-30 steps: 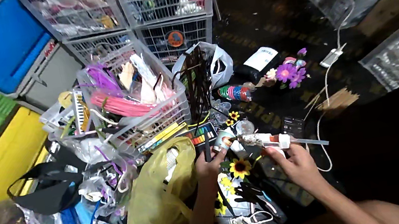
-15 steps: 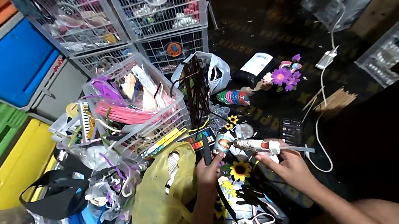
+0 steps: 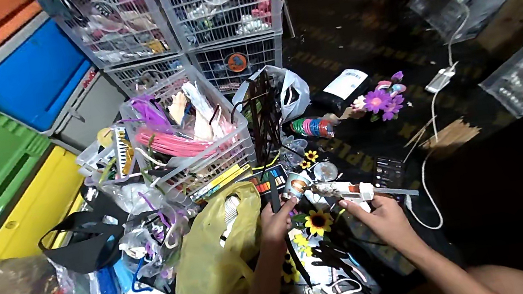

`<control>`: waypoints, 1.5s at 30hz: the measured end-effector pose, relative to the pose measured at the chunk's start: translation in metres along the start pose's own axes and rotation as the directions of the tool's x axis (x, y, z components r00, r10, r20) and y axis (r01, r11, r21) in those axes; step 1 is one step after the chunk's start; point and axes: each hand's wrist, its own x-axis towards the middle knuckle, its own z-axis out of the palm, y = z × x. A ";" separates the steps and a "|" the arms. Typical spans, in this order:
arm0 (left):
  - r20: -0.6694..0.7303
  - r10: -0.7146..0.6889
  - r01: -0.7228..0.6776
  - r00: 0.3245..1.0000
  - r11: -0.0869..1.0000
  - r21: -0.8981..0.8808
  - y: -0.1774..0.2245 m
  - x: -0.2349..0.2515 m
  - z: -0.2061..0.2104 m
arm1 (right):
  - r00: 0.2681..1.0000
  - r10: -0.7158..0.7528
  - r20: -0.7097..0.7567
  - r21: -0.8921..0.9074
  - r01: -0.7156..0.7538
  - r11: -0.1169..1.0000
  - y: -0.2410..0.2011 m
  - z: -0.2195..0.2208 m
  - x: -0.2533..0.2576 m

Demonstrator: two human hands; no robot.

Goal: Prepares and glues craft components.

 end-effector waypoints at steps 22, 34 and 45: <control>0.017 0.002 -0.002 1.000 1.000 0.018 0.001 0.000 0.001 | 0.995 -0.096 -0.005 -0.060 0.095 0.994 0.005 -0.002 0.000; -0.003 -0.060 0.060 0.998 0.998 -0.007 0.003 0.000 0.002 | 0.978 -0.202 0.048 -0.253 0.208 0.945 0.004 0.002 -0.005; 0.009 -0.092 0.092 0.996 0.994 -0.050 0.003 0.000 0.000 | 0.950 -0.304 0.064 -0.268 0.310 0.912 0.008 0.005 -0.007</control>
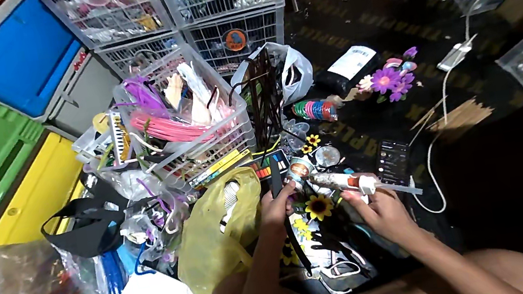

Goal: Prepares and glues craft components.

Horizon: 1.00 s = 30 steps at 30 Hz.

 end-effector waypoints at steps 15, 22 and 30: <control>0.011 -0.016 0.016 1.000 0.999 -0.036 0.001 -0.001 -0.001 | 0.998 0.025 -0.058 0.068 -0.021 0.997 0.005 -0.004 0.006; 0.023 -0.031 0.032 0.999 0.999 -0.039 0.000 0.000 -0.001 | 0.997 0.031 -0.070 -0.050 -0.035 0.998 0.006 -0.008 0.007; 0.034 -0.053 0.055 0.998 0.997 -0.062 0.002 -0.002 0.000 | 0.998 -0.055 -0.039 -0.063 0.053 0.997 -0.001 -0.001 0.002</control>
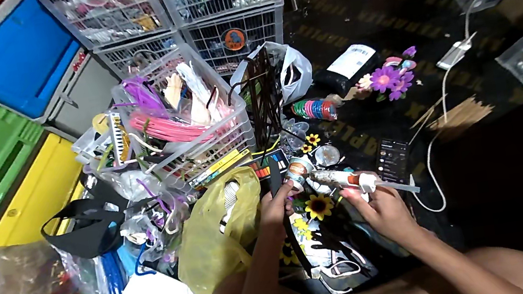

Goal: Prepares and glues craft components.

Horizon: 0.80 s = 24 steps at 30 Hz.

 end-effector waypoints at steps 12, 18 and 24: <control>0.124 -0.060 0.083 0.990 0.980 -0.182 0.001 0.003 -0.007 | 1.000 -0.022 0.011 0.116 0.020 0.993 0.007 0.000 0.002; 0.159 -0.072 0.098 0.985 0.981 -0.167 0.001 0.003 -0.006 | 1.000 0.002 -0.030 0.146 0.002 0.989 0.006 -0.003 0.004; 0.165 -0.073 0.096 0.984 0.986 -0.139 -0.002 0.003 -0.005 | 0.999 0.030 -0.040 0.106 -0.026 0.994 0.004 -0.004 0.004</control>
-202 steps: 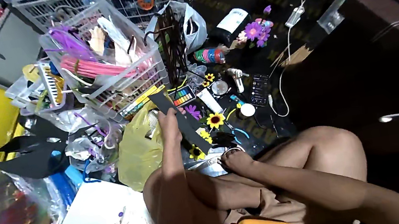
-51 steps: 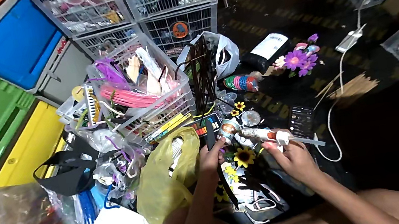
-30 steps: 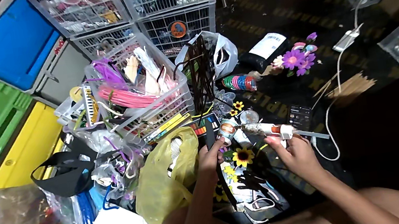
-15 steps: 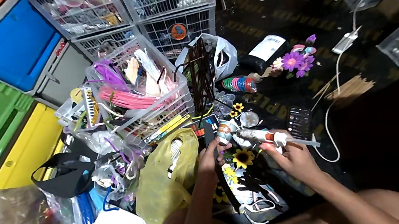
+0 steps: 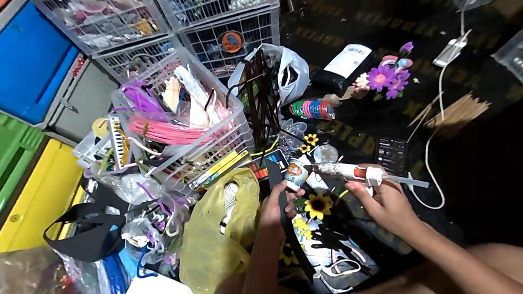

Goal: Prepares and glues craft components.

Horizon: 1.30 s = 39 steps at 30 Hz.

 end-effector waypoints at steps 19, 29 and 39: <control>-0.109 0.108 -0.120 0.988 0.987 -0.107 0.009 0.002 0.000 | 0.641 0.755 -0.141 0.014 -0.761 0.649 0.135 -0.002 0.069; -0.064 0.089 -0.094 0.994 0.993 -0.077 0.013 0.001 -0.001 | 0.624 0.767 -0.149 0.020 -0.774 0.633 0.183 0.042 0.066; -0.062 0.111 -0.120 0.992 0.978 -0.169 0.012 -0.005 0.005 | 0.674 0.711 -0.200 0.017 -0.724 0.690 0.118 0.041 0.012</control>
